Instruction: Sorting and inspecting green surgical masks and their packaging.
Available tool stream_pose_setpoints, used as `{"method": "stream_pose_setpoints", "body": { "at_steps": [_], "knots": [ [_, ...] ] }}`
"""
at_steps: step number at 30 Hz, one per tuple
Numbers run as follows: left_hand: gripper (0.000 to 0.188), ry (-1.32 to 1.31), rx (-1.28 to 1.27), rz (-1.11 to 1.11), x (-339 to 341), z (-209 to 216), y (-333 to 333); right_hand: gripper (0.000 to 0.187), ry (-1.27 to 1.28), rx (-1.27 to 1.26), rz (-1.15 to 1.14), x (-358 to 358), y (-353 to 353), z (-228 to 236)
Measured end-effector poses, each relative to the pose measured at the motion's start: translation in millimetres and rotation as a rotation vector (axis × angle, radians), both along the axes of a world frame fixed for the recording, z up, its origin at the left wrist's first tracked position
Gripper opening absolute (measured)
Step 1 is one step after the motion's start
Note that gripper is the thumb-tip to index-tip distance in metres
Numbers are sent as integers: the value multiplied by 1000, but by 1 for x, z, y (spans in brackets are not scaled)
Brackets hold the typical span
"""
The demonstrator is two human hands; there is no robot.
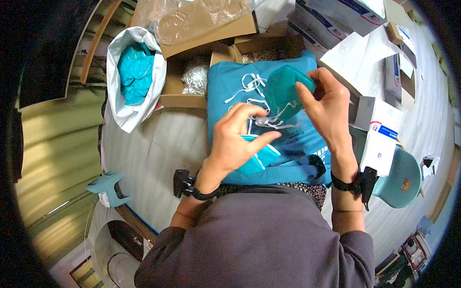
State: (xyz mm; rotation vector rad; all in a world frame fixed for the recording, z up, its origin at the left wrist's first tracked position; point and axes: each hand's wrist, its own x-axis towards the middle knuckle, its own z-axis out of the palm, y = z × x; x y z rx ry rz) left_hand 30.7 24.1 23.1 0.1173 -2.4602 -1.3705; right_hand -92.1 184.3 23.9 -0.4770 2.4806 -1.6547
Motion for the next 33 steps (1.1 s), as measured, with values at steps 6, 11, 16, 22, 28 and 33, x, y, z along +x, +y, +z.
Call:
{"method": "stream_pose_setpoints", "body": {
  "at_steps": [6,11,16,22,28,33],
  "knots": [
    [33,-91,-152,25,-12,-7,22,16,-60,47,99,9,-21,9],
    [19,-14,17,109,-11,-25,19,16,-54,-71,313,10,-23,4],
    [15,-120,159,130,-7,-22,9,11,-192,-61,416,20,-17,-6],
    [14,-234,204,58,-3,-26,5,9,-2,-87,344,18,-20,-23],
    [13,-281,568,17,15,-15,0,11,-109,-123,147,-29,20,-63],
    [10,-187,781,38,15,-32,-9,14,-306,-48,547,18,-9,-15]
  ]
}}
